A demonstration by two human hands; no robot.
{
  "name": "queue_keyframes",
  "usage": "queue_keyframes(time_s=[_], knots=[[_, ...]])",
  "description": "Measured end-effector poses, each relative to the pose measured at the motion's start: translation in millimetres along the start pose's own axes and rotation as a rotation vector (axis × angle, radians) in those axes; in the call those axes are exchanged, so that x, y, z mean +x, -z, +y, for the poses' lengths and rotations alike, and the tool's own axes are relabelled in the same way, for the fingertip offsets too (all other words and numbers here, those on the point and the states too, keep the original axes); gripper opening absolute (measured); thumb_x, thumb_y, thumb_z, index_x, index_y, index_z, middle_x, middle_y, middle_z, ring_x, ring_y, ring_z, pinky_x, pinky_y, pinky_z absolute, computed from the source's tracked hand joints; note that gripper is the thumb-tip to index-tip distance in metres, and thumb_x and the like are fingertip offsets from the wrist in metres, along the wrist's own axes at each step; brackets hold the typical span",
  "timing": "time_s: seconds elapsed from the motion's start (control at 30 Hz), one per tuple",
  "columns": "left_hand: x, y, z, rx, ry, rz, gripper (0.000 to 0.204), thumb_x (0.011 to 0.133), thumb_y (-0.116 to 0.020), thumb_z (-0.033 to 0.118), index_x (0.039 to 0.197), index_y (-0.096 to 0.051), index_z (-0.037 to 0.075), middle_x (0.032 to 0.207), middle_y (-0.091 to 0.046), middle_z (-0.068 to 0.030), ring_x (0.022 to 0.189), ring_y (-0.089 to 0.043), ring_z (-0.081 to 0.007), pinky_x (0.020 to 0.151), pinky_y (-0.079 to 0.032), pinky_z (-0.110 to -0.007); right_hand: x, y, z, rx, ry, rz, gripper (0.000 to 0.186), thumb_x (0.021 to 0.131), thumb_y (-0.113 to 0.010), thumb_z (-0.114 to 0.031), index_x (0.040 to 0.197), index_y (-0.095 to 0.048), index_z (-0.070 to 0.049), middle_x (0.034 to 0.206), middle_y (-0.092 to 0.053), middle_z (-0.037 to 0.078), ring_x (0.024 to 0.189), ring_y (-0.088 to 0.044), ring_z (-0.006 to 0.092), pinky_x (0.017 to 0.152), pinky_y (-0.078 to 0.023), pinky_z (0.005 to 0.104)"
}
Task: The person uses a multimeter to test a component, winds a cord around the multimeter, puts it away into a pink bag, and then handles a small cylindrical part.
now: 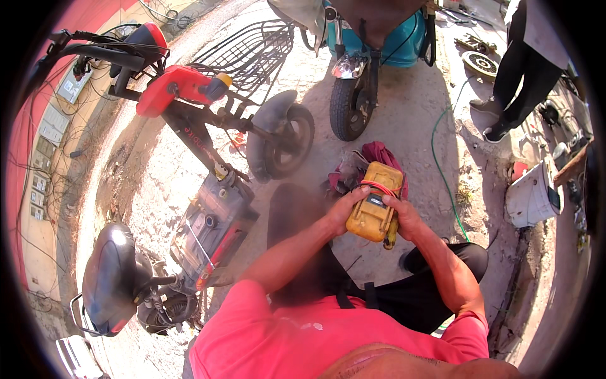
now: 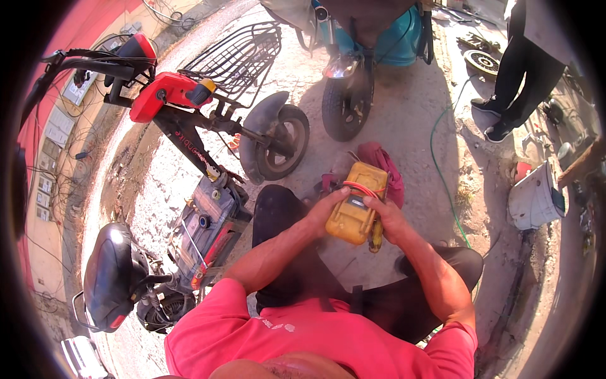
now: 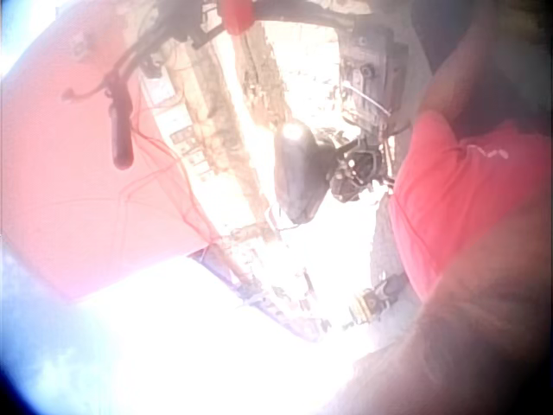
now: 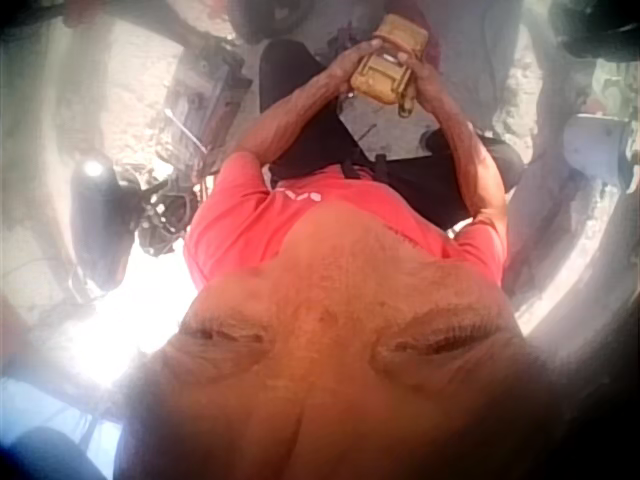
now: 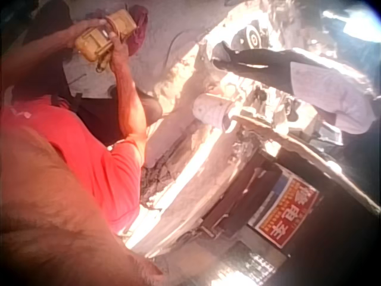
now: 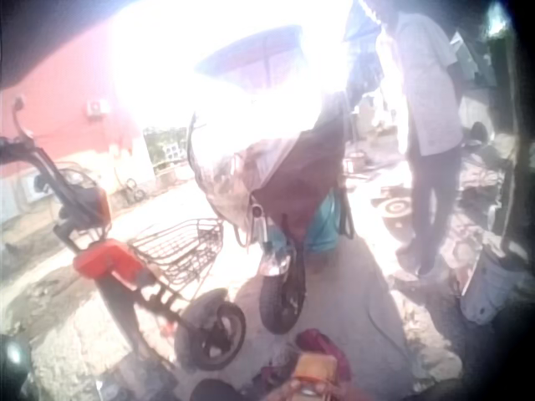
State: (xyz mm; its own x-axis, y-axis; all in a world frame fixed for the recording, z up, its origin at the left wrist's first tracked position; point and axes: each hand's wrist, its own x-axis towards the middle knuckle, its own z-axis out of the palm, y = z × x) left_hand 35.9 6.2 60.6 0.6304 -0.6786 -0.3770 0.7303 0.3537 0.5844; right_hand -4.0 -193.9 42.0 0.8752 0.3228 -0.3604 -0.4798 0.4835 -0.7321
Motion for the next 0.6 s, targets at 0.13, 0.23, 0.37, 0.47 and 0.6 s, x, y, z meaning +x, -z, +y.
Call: queue_keyframes(time_s=[0.13,0.23,0.37,0.47,0.6], knots=[[0.7,1.1,-0.5,-0.004,0.005,-0.001,0.054,0.098,-0.060,0.043,0.135,-0.053,0.005,0.124,-0.066,-0.0117,0.111,-0.067,-0.0243,0.096,-0.055,-0.040,-0.6,-0.4,-0.6,-0.002,-0.004,-0.002,0.053,0.094,-0.068,-0.034,0.135,-0.054,-0.002,0.122,-0.067,0.010,0.110,-0.067,0.0228,0.098,-0.054,0.0380],[0.5,1.0,-0.2,-0.005,0.004,-0.012,0.054,0.098,-0.060,0.043,0.136,-0.052,0.005,0.125,-0.065,-0.0117,0.111,-0.067,-0.0246,0.097,-0.055,-0.041,-1.1,-1.5,-1.1,0.003,-0.006,0.001,0.053,0.094,-0.068,-0.034,0.135,-0.055,-0.002,0.122,-0.067,0.010,0.110,-0.067,0.0226,0.098,-0.054,0.0380],[-1.0,-2.0,1.3,-0.004,0.003,-0.021,0.055,0.098,-0.060,0.043,0.137,-0.052,0.006,0.126,-0.065,-0.0116,0.112,-0.067,-0.0249,0.098,-0.054,-0.041,-0.1,0.4,0.1,0.000,0.000,0.007,0.052,0.094,-0.068,-0.034,0.134,-0.056,-0.003,0.121,-0.067,0.010,0.109,-0.067,0.0222,0.097,-0.054,0.0378],[-1.7,-2.4,1.6,0.007,-0.004,-0.012,0.055,0.098,-0.060,0.044,0.137,-0.051,0.006,0.127,-0.064,-0.0116,0.113,-0.067,-0.0249,0.098,-0.054,-0.041,-1.8,-2.1,-2.0,0.008,-0.012,-0.001,0.053,0.094,-0.069,-0.033,0.135,-0.054,-0.002,0.121,-0.065,0.008,0.109,-0.066,0.0193,0.094,-0.054,0.0349],[-0.1,1.9,-0.2,-0.003,-0.002,-0.024,0.058,0.098,-0.060,0.045,0.139,-0.050,0.005,0.131,-0.062,-0.0149,0.117,-0.065,-0.0286,0.101,-0.053,-0.045,-2.8,-3.1,-2.4,0.001,-0.003,-0.002,0.053,0.094,-0.069,-0.033,0.134,-0.054,-0.003,0.121,-0.065,0.008,0.108,-0.066,0.0190,0.094,-0.054,0.0349]])
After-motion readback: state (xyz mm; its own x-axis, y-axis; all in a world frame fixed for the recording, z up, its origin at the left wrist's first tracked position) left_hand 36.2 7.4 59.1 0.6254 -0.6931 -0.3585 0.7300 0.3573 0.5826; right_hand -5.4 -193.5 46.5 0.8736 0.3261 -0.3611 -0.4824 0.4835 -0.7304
